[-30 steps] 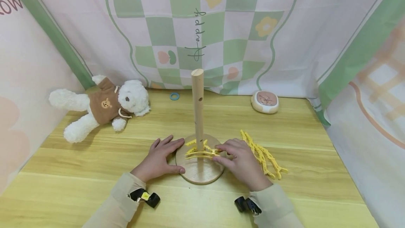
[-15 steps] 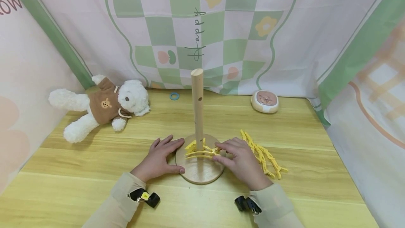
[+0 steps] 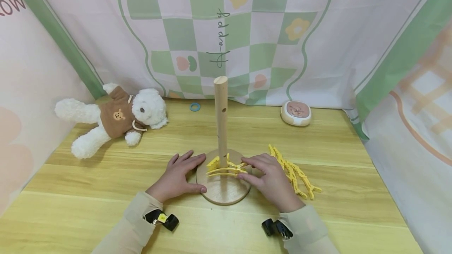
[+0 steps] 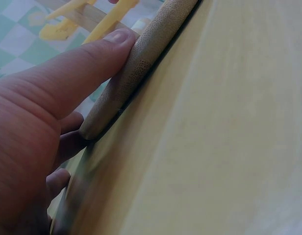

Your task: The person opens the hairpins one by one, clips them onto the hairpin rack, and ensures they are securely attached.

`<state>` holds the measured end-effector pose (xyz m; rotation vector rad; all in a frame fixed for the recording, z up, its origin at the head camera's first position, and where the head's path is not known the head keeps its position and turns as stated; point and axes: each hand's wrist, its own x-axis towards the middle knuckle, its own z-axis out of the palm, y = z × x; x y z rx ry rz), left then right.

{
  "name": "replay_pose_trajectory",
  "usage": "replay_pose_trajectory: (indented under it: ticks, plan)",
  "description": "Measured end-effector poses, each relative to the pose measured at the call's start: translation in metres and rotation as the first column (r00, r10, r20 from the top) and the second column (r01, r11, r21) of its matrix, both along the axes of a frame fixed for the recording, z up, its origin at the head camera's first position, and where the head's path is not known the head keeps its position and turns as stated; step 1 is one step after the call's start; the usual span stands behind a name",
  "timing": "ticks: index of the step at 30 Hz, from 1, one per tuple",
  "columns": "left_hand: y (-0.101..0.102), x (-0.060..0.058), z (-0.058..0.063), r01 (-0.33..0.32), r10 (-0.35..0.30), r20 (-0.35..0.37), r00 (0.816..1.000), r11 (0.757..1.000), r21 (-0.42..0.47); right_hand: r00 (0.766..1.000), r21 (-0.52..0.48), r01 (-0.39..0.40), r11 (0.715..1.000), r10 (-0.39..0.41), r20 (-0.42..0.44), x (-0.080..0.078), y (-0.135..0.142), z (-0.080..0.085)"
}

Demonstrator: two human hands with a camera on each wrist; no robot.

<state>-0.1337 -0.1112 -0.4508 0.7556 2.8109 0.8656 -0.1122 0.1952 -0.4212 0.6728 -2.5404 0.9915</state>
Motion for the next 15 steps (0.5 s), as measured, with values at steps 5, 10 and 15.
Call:
replay_pose_trajectory:
  ticks: [5,10,15]
  plan:
    - [-0.0002,0.0004,0.0015,0.001,-0.001,0.001,1.0,1.0,0.009,1.0,-0.01,-0.006,1.0,0.006,-0.018,0.0002,-0.0006,-0.0002]
    - [-0.0003,0.0005,0.0025,0.001,-0.001,0.005,1.0,1.0,0.012,1.0,-0.012,-0.001,1.0,0.001,-0.02,0.0005,-0.0007,0.0004]
    - [-0.0001,0.0001,0.0023,0.002,-0.002,0.009,1.0,1.0,0.009,1.0,-0.014,-0.001,1.0,0.001,-0.006,0.0009,-0.0004,0.0003]
